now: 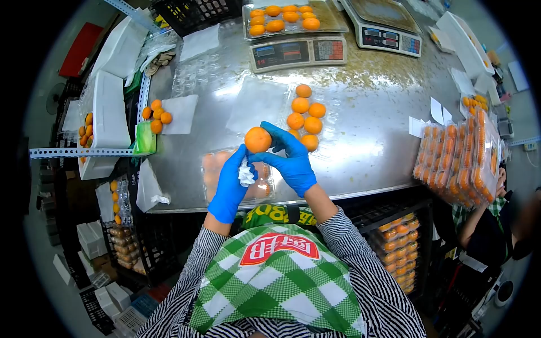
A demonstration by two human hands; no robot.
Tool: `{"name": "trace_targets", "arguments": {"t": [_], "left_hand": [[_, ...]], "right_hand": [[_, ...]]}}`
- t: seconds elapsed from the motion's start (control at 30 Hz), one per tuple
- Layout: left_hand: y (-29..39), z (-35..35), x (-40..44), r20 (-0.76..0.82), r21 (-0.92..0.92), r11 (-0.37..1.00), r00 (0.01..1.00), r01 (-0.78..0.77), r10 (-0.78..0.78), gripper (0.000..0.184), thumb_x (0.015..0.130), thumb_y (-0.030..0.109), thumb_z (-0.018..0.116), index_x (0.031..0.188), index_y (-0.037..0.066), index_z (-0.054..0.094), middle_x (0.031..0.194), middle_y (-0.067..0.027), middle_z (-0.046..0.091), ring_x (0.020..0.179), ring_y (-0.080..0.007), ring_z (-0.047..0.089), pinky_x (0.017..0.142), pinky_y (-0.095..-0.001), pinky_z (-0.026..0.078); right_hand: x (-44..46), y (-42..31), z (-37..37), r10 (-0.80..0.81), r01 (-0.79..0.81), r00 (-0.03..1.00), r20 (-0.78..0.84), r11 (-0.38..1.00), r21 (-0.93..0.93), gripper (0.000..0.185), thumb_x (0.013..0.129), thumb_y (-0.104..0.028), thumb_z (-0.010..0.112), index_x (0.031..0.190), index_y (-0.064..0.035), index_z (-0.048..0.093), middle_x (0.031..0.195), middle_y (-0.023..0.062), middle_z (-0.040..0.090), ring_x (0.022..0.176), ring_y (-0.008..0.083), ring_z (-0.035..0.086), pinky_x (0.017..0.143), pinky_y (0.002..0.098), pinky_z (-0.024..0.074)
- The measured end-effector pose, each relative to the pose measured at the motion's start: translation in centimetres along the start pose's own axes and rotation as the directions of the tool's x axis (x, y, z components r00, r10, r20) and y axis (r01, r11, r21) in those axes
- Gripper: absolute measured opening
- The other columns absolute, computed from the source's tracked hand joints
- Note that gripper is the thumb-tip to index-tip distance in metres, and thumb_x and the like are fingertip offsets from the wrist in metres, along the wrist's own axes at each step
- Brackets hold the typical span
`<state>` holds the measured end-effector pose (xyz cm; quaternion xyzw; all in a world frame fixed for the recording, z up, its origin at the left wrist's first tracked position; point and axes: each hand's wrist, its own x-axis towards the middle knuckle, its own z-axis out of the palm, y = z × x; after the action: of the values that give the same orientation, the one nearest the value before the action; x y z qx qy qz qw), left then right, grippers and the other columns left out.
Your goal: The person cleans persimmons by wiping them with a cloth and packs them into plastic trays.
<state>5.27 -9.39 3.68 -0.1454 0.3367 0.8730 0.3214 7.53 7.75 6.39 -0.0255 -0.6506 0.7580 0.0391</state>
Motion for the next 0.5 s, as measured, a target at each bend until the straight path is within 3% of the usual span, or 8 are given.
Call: {"name": "trace_targets", "arguments": {"t": [0.07,0.17,0.27,0.37,0.4,0.5], "left_hand": [[0.9,0.5,-1.4,-0.133,0.241,0.968,0.985,-0.073,0.107,0.032,0.091,0.022,0.054,0.116,0.002,0.053,0.099,-0.0081,0.061,0.090,-0.0135,0.058,0.077,-0.0246,0.049],[2.6,0.7,-2.5,-0.024,0.608,0.745,0.931,-0.275,0.363,0.038,0.088,0.015,0.058,0.123,0.002,0.051,0.112,-0.0106,0.059,0.100,-0.0161,0.057,0.086,-0.0267,0.047],[4.5,1.0,-3.8,0.102,0.697,0.597,0.879,-0.397,0.466,0.050,0.084,0.012,0.063,0.130,0.003,0.047,0.127,-0.0134,0.052,0.116,-0.0189,0.050,0.098,-0.0322,0.041],[6.1,-0.3,-4.3,0.211,0.703,0.531,0.852,-0.473,0.479,0.066,0.078,0.006,0.070,0.136,0.006,0.040,0.133,-0.0143,0.046,0.115,-0.0207,0.051,0.097,-0.0311,0.042],[6.7,-0.9,-4.4,0.256,0.698,0.496,0.827,-0.516,0.500,0.071,0.075,0.006,0.073,0.137,0.008,0.039,0.129,-0.0139,0.050,0.114,-0.0194,0.052,0.095,-0.0304,0.044],[8.6,-2.5,-5.0,0.203,0.699,0.541,0.855,-0.468,0.478,0.069,0.075,0.006,0.073,0.136,0.007,0.041,0.123,-0.0116,0.055,0.109,-0.0179,0.054,0.093,-0.0298,0.045]], "right_hand": [[-0.1,0.1,0.9,0.064,-0.064,0.998,-0.004,0.995,0.077,0.060,0.074,-0.012,0.074,0.129,-0.0083,0.050,0.118,0.0039,0.059,0.097,0.0103,0.057,0.079,0.0222,0.0441],[-0.3,-0.9,3.2,0.161,-0.142,0.986,-0.036,0.938,0.316,0.050,0.079,-0.013,0.070,0.125,-0.0051,0.052,0.111,0.0062,0.062,0.091,0.0112,0.058,0.075,0.0227,0.0458],[-0.1,1.7,4.2,0.277,-0.270,0.960,0.043,0.868,0.417,0.040,0.086,-0.020,0.064,0.120,-0.0012,0.054,0.102,0.0087,0.064,0.084,0.0130,0.060,0.072,0.0245,0.0471],[-0.1,2.1,7.5,0.319,-0.303,0.944,0.079,0.752,0.586,0.041,0.090,-0.030,0.058,0.116,0.0011,0.055,0.094,0.0096,0.065,0.079,0.0139,0.060,0.071,0.0260,0.0475],[0.0,1.4,9.2,0.353,-0.342,0.931,0.092,0.755,0.559,0.047,0.091,-0.039,0.053,0.115,0.0013,0.055,0.093,0.0098,0.064,0.081,0.0151,0.060,0.073,0.0271,0.0471],[0.5,1.0,13.8,0.382,-0.377,0.914,0.136,0.678,0.632,0.051,0.092,-0.045,0.048,0.114,0.0006,0.055,0.093,0.0094,0.064,0.084,0.0159,0.059,0.074,0.0284,0.0464]]}}
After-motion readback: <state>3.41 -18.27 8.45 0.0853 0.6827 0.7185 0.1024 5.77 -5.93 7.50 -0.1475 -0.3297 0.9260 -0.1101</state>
